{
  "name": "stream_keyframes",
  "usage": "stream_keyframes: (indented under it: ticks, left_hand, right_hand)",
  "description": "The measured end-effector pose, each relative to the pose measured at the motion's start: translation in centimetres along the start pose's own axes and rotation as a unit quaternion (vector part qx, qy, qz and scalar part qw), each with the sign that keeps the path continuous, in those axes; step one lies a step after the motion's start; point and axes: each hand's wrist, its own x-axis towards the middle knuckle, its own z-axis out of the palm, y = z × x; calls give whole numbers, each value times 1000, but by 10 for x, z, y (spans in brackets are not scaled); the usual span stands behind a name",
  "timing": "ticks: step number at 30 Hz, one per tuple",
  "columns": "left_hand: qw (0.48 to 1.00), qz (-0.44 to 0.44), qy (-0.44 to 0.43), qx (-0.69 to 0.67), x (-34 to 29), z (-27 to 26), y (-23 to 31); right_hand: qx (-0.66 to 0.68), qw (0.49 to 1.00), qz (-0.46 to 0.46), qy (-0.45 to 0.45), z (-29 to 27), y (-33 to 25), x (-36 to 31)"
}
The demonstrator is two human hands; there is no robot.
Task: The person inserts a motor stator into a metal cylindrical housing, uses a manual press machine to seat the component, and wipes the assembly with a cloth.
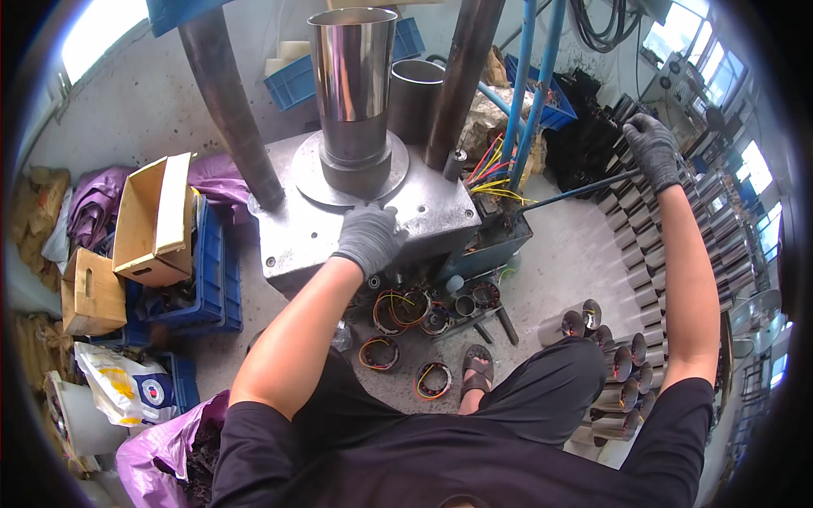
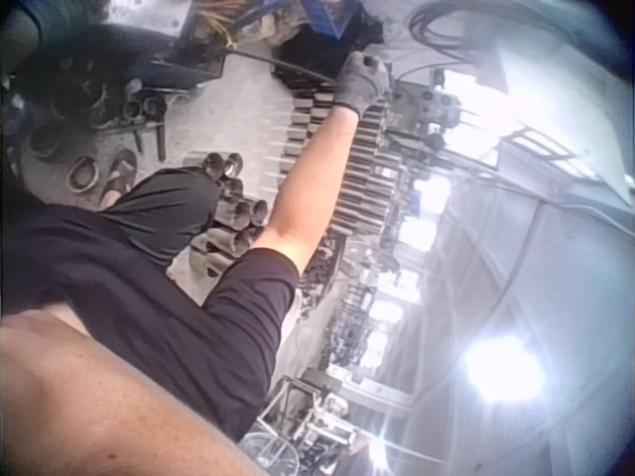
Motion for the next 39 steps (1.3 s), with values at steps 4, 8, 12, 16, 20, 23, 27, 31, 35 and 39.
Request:
stream_keyframes:
  ticks: [4, 8, 12, 16, 20, 23, 27, 31, 35, 39]
  left_hand:
    - [997, 7, -75, 24, -17, 1, 32]
    - [991, 111, -70, -14, -27, 2, 44]
    - [970, 217, -58, -87, -29, 8, 48]
    - [965, 221, -36, -139, -25, 7, 51]
    - [977, 144, 53, -148, -14, 4, 40]
    - [950, 36, 79, -300, -1, -6, 36]
    - [794, -32, 201, -573, 27, 28, 14]
    - [574, -118, 114, -802, 37, 2, 15]
    - [442, -93, 61, -890, 42, -1, -14]
    - [354, -70, 5, -933, 42, -8, -19]
  right_hand:
    - [-10, 999, -37, 28, -16, -8, -33]
    - [97, 993, -58, 14, -26, -7, -94]
    - [-65, 970, -176, -155, -34, 17, -165]
    - [-90, 942, -266, -181, -53, -53, -149]
    - [38, 914, -399, -61, -53, -204, -86]
    - [109, 901, -417, 42, -35, -283, -39]
    - [143, 885, -425, 128, 16, -380, 40]
    - [75, 884, -454, -79, 42, -401, 85]
    - [175, 883, -435, -17, 41, -407, 78]
    - [57, 895, -385, -218, -18, -388, 41]
